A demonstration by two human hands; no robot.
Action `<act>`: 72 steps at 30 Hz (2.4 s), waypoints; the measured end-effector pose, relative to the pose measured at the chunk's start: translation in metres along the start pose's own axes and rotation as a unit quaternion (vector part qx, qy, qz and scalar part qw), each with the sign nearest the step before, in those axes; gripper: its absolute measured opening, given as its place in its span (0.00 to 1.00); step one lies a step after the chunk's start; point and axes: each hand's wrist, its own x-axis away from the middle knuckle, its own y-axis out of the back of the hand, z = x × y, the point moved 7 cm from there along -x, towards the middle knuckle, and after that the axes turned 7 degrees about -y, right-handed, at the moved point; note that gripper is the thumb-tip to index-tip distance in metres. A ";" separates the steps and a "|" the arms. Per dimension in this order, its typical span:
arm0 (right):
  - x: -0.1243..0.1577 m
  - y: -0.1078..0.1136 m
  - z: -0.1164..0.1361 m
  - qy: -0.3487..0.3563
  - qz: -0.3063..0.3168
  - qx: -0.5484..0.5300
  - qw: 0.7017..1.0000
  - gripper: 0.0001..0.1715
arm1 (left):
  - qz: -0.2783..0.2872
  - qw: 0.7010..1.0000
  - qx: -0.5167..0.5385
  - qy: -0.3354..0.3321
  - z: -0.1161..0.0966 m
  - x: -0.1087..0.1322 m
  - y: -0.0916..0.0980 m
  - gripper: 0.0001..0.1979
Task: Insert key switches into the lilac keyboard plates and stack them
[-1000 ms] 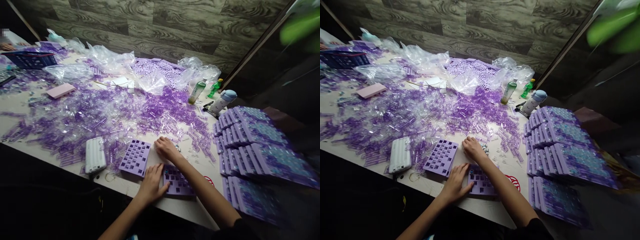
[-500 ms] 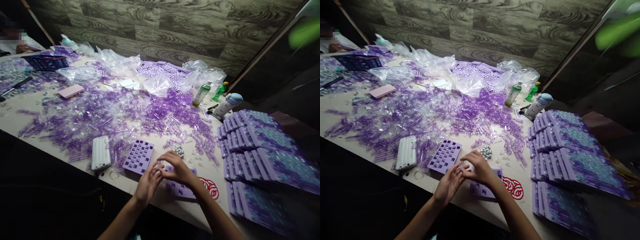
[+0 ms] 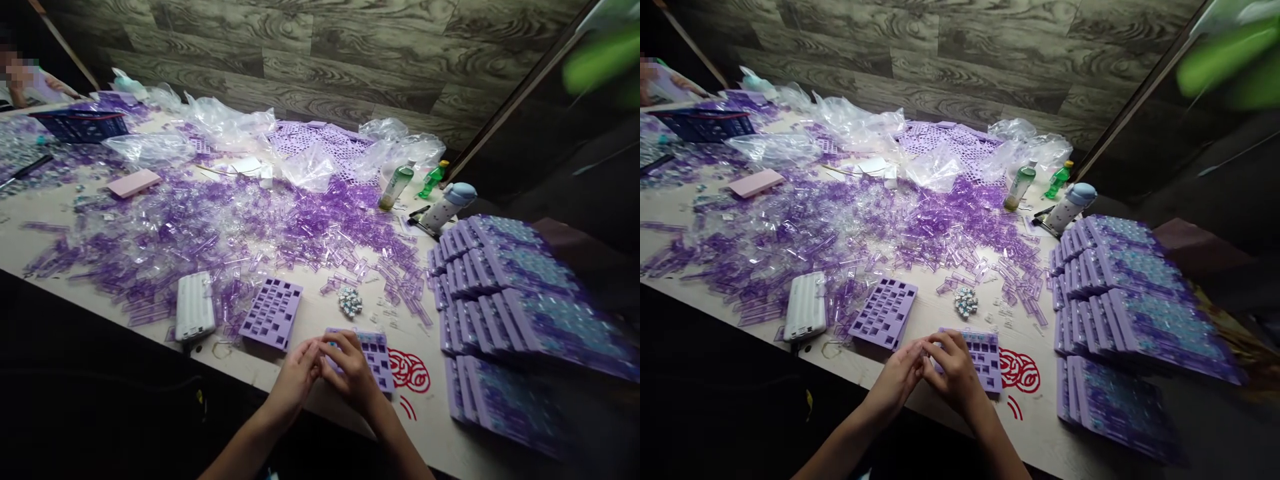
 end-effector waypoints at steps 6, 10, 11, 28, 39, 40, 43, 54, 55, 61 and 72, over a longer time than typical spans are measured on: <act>0.011 0.004 -0.004 -0.026 -0.061 -0.030 0.997 0.14 | -0.015 0.986 -0.162 -0.034 -0.002 0.001 0.011 0.20; 0.015 0.005 -0.006 -0.043 -0.084 -0.086 0.992 0.17 | 0.024 0.974 -0.218 -0.052 -0.006 0.002 0.005 0.19; 0.016 0.006 -0.006 -0.044 -0.088 -0.097 0.990 0.17 | 0.035 0.971 -0.231 -0.059 -0.007 0.002 0.003 0.18; 0.023 0.018 -0.025 -0.018 -0.072 0.067 0.995 0.10 | 0.049 0.868 -0.491 -0.056 -0.018 -0.002 0.004 0.20; 0.019 0.013 -0.047 -0.054 -0.069 0.136 0.987 0.10 | 0.088 0.804 -0.588 -0.015 -0.011 -0.040 0.007 0.28; 0.020 0.012 -0.046 -0.052 -0.068 0.141 0.986 0.11 | 0.093 0.801 -0.592 -0.013 -0.010 -0.040 0.006 0.27; 0.021 0.011 -0.042 -0.048 -0.061 0.153 0.985 0.12 | 0.105 0.788 -0.607 -0.008 -0.009 -0.039 0.002 0.27; 0.021 -0.003 -0.027 -0.012 -0.027 0.294 0.955 0.08 | 0.105 0.732 -0.673 -0.007 -0.008 -0.034 -0.002 0.26; 0.020 -0.005 -0.025 -0.005 -0.020 0.307 0.951 0.09 | 0.105 0.728 -0.678 -0.007 -0.008 -0.034 -0.003 0.26; 0.016 -0.019 -0.008 0.060 -0.023 0.370 0.927 0.15 | 0.107 0.693 -0.713 -0.006 -0.009 -0.031 -0.010 0.25; 0.014 -0.022 -0.011 0.196 -0.045 0.342 0.918 0.20 | 0.098 0.644 -0.759 -0.003 -0.009 -0.028 -0.019 0.24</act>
